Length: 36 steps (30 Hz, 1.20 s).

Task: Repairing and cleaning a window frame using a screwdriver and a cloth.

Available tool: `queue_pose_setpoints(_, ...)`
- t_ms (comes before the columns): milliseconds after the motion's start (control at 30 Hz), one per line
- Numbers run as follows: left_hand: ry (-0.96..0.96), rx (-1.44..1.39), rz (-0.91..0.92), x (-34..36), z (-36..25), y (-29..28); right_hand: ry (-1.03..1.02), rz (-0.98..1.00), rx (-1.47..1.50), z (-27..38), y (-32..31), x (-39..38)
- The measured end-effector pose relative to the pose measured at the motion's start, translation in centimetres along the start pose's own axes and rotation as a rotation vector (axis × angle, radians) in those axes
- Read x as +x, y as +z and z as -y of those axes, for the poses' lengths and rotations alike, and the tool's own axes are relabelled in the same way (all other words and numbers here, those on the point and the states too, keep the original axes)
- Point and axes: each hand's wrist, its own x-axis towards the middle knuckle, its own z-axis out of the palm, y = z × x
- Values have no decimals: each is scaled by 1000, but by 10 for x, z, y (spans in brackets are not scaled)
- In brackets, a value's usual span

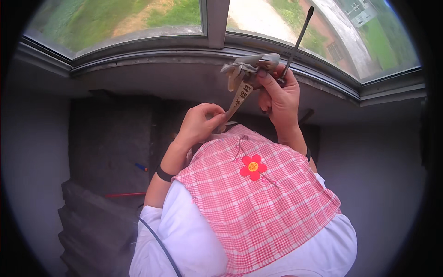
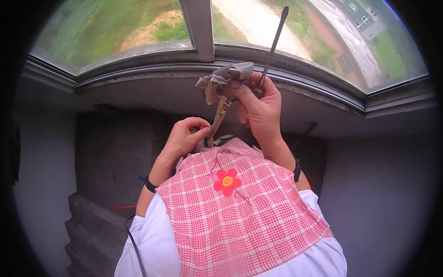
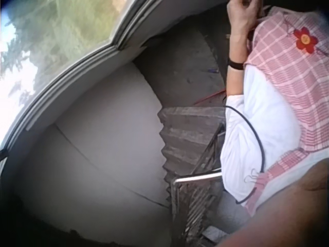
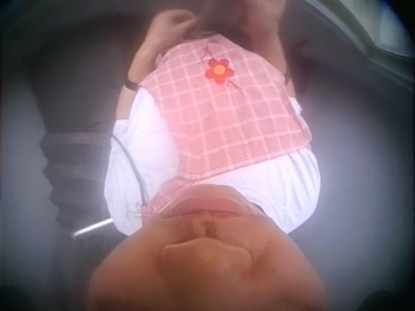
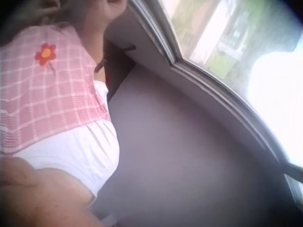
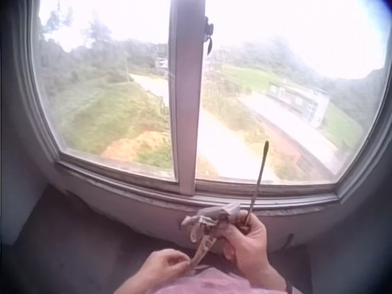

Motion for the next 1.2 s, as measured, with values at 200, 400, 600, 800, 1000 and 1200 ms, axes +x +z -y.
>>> queue_pose_setpoints(200,-142,-511,-274,-21,-46,-65,-650,-47,-1016,-20,12,-5)
queue_pose_setpoints(400,-82,-764,-388,-28,-59,-68,232,206,-336,-30,54,-36)
queue_pose_setpoints(600,-141,-651,-209,-38,-77,-52,180,60,-318,13,81,-59)
queue_pose_setpoints(800,154,-375,-48,-14,-60,-20,238,40,-408,-13,-2,-42)
queue_pose_setpoints(1000,-154,-344,-391,10,-33,21,-78,-166,-575,-41,-190,-26)
queue_pose_setpoints(1200,-266,-390,-562,-8,11,14,31,-887,-1109,-40,-371,-75)
